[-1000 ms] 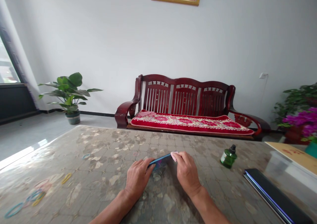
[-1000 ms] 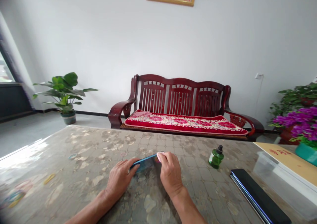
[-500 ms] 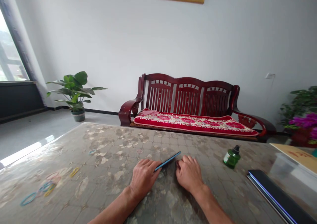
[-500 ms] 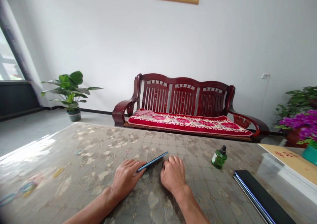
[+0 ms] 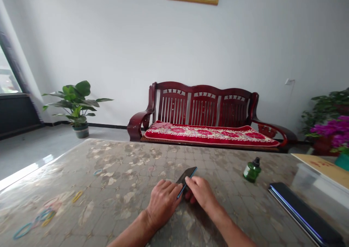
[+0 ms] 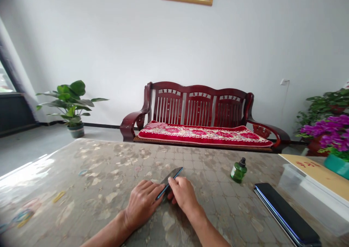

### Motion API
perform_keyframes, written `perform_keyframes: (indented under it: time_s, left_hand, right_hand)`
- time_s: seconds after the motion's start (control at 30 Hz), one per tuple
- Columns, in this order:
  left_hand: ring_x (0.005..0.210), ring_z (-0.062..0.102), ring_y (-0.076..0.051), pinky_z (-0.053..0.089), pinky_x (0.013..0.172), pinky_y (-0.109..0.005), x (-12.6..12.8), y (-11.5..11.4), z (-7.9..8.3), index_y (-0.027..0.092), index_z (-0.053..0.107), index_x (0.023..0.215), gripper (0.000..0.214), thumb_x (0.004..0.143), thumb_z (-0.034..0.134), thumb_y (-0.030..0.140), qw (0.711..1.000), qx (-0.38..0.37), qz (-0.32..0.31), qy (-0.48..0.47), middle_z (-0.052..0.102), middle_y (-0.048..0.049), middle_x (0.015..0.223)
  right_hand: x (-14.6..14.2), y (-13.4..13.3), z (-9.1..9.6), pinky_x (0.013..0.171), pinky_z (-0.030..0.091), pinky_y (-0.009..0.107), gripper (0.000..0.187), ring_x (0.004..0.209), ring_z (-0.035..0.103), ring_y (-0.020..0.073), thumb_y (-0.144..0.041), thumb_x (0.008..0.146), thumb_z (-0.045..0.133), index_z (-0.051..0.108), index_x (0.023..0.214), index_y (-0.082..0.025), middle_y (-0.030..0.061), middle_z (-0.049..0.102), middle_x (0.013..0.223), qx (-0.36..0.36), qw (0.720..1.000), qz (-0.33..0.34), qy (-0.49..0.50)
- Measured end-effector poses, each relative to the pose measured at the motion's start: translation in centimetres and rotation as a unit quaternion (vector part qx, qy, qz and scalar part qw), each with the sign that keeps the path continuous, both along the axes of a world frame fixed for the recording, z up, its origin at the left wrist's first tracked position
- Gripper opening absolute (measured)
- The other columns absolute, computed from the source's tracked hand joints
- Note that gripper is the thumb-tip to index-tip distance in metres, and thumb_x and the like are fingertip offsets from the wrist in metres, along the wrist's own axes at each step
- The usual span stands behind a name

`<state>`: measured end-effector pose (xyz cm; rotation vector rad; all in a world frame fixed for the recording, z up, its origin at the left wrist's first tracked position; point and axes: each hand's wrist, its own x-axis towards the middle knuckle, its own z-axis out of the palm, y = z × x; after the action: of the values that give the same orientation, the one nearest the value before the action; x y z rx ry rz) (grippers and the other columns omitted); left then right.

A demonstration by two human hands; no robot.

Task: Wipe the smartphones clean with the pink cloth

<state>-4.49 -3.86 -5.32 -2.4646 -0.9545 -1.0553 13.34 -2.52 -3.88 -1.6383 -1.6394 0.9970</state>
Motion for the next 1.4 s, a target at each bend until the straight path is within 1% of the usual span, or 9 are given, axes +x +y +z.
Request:
perform_keyframes:
  time_s: [0.23, 0.33, 0.5, 0.73, 0.87, 1.03, 1.1, 1.23, 1.4]
  left_hand:
    - [0.072, 0.061, -0.020, 0.040, 0.070, -0.036, 0.7, -0.8, 1.3, 0.014, 0.063, 0.107, 0.026, 0.101, 0.040, 0.026, 0.996, 0.064, -0.063, 0.006, 0.072, -0.0069, 0.090]
    - [0.076, 0.062, -0.019, 0.040, 0.076, -0.036, 0.9, -1.2, 2.2, 0.016, 0.065, 0.109, 0.027, 0.102, 0.041, 0.028, 0.993, 0.083, -0.085, 0.004, 0.073, -0.0063, 0.097]
    - [0.098, 0.063, -0.020, 0.039, 0.088, -0.034, 0.6, -2.5, 3.1, 0.019, 0.063, 0.120, 0.029, 0.100, 0.047, 0.033, 0.990, 0.108, -0.095, -0.003, 0.072, -0.0062, 0.112]
    - [0.096, 0.063, -0.018, 0.045, 0.083, -0.030, 0.0, -3.2, 2.3, 0.018, 0.059, 0.122, 0.030, 0.098, 0.041, 0.015, 0.983, 0.074, -0.169, 0.012, 0.071, -0.0078, 0.109]
    - [0.086, 0.066, -0.017, 0.049, 0.078, -0.027, 0.4, -2.8, 2.1, 0.018, 0.056, 0.123, 0.031, 0.101, 0.035, 0.017, 0.979, 0.021, -0.201, 0.032, 0.072, -0.0084, 0.105]
    - [0.078, 0.068, -0.015, 0.052, 0.073, -0.024, 0.8, -2.3, 1.5, 0.020, 0.058, 0.116, 0.032, 0.100, 0.031, 0.014, 0.973, -0.020, -0.226, 0.038, 0.073, -0.0054, 0.094]
    - [0.080, 0.068, -0.014, 0.053, 0.074, -0.023, 1.0, -2.2, 1.1, 0.021, 0.059, 0.114, 0.031, 0.100, 0.032, 0.015, 0.972, -0.044, -0.228, 0.031, 0.073, -0.0048, 0.094]
    - [0.083, 0.069, -0.014, 0.053, 0.076, -0.021, 1.8, -2.1, 0.3, 0.023, 0.062, 0.110, 0.029, 0.098, 0.036, 0.015, 0.969, -0.115, -0.218, 0.018, 0.072, -0.0031, 0.093]
    - [0.076, 0.068, -0.013, 0.052, 0.072, -0.018, 3.3, -2.1, 0.1, 0.024, 0.067, 0.098, 0.030, 0.093, 0.040, 0.012, 0.953, -0.220, -0.205, 0.020, 0.070, -0.0008, 0.083]
  right_hand:
    - [-1.7, -0.4, -0.6, 0.037, 0.029, 0.021, 0.033, 0.043, 0.045, 0.0120, -0.052, 0.068, 0.056, 0.042, 0.058, -0.023, -0.0058, 0.043, 0.050, -0.036, 0.969, -0.075, 0.231]
    - [-2.0, -0.6, -0.4, 0.041, 0.027, 0.021, 0.033, 0.047, 0.035, 0.0097, -0.049, 0.068, 0.053, 0.032, 0.058, -0.025, -0.0084, 0.032, 0.051, -0.001, 0.960, -0.099, 0.262]
    - [-1.8, -0.3, 1.2, 0.054, 0.032, 0.023, 0.019, 0.060, 0.037, 0.0117, -0.039, 0.068, 0.048, 0.038, 0.063, -0.024, -0.0067, 0.037, 0.059, 0.113, 0.943, -0.097, 0.299]
    - [0.7, -0.5, 3.2, 0.053, 0.028, 0.024, 0.018, 0.055, 0.036, 0.0114, -0.036, 0.064, 0.052, 0.041, 0.057, -0.023, -0.0072, 0.038, 0.052, 0.067, 0.948, -0.092, 0.296]
    - [5.3, -3.6, 3.1, 0.058, 0.035, 0.025, 0.028, 0.058, 0.047, 0.0132, -0.047, 0.066, 0.060, 0.052, 0.062, -0.021, -0.0046, 0.051, 0.056, 0.026, 0.952, -0.094, 0.289]
    - [16.3, -7.1, 2.9, 0.066, 0.041, 0.028, 0.039, 0.072, 0.059, 0.0199, -0.058, 0.069, 0.062, 0.061, 0.072, -0.019, 0.0010, 0.065, 0.069, 0.038, 0.971, -0.173, 0.159]
    - [21.2, -7.5, 3.0, 0.072, 0.043, 0.030, 0.036, 0.081, 0.061, 0.0228, -0.053, 0.070, 0.060, 0.065, 0.078, -0.018, 0.0038, 0.069, 0.078, 0.088, 0.973, -0.206, 0.061]
    - [29.4, -7.5, 3.2, 0.074, 0.045, 0.029, 0.036, 0.083, 0.065, 0.0234, -0.042, 0.078, 0.045, 0.070, 0.087, -0.017, 0.0070, 0.072, 0.083, 0.059, 0.951, -0.293, -0.075]
    - [34.6, -7.9, 3.0, 0.072, 0.045, 0.031, 0.033, 0.085, 0.066, 0.0264, -0.040, 0.079, 0.048, 0.072, 0.081, -0.017, 0.0090, 0.072, 0.077, 0.034, 0.931, -0.334, -0.140]
